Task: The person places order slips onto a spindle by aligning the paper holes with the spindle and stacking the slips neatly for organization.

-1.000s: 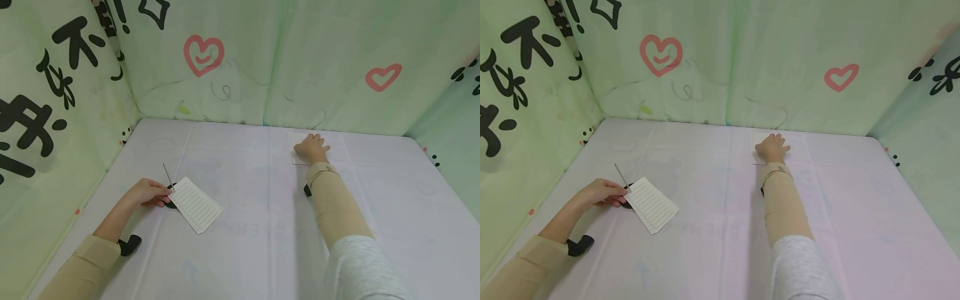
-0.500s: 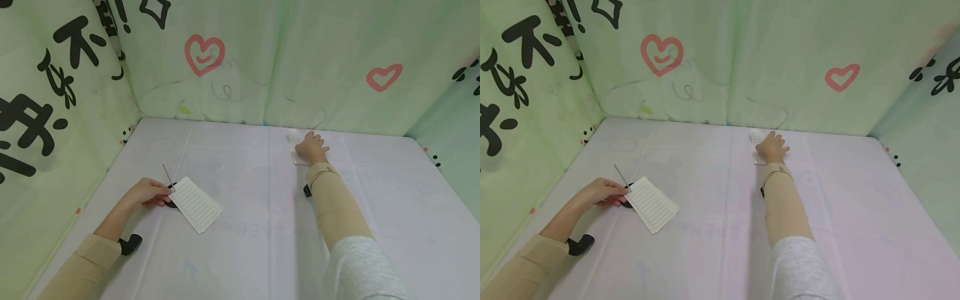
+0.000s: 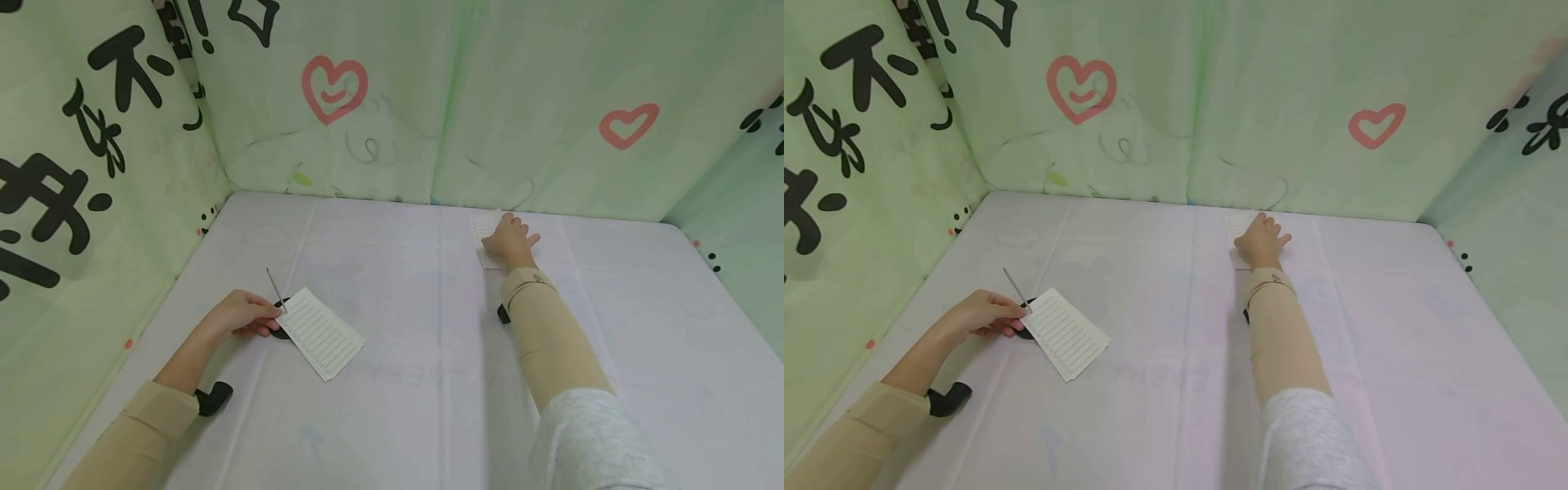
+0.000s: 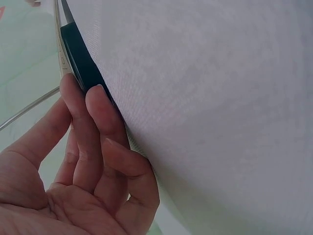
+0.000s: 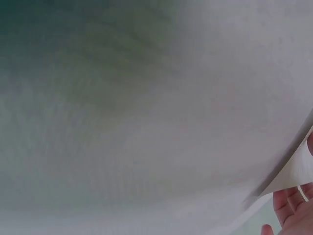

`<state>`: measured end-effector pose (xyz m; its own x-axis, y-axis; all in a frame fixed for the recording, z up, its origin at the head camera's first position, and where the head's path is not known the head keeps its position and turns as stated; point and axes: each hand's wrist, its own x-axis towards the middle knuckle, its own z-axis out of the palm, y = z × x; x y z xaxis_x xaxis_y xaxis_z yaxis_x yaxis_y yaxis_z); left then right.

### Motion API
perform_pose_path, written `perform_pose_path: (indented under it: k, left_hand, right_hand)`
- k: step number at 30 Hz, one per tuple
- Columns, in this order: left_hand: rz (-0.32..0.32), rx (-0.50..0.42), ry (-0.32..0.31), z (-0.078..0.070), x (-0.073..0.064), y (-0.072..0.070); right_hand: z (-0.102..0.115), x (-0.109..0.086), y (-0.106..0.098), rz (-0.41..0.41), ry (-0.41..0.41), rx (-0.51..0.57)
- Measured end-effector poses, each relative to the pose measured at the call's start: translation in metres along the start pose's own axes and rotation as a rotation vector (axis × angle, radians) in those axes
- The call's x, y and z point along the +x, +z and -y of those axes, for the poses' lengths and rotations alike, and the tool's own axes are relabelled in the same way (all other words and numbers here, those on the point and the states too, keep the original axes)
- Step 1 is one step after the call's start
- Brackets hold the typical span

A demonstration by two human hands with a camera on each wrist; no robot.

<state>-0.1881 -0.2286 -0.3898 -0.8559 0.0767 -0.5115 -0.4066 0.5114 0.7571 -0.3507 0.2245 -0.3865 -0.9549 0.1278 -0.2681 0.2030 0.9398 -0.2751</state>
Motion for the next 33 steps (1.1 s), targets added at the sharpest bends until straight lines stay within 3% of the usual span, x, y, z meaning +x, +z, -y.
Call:
perform_pose_path:
  k: [11,17,26,29,33]
  left_hand:
    - [-0.003,-0.007,0.003,0.000,0.000,0.000]
    - [-0.004,-0.012,0.013,0.001,0.001,0.000]
    - [0.003,0.005,0.024,0.002,0.001,-0.001]
    - [0.005,0.015,0.025,0.001,0.001,0.000]
    - [0.002,0.015,0.020,0.001,0.001,0.000]
  right_hand:
    - [-0.003,-0.005,0.001,-0.108,-0.056,-0.101]
    - [-0.012,-0.001,0.001,-0.114,-0.090,-0.104]
    - [-0.019,-0.010,-0.008,-0.116,-0.137,0.092]
    - [-0.022,-0.014,-0.010,-0.114,-0.145,0.218]
    - [-0.025,-0.016,-0.011,-0.043,-0.128,0.440]
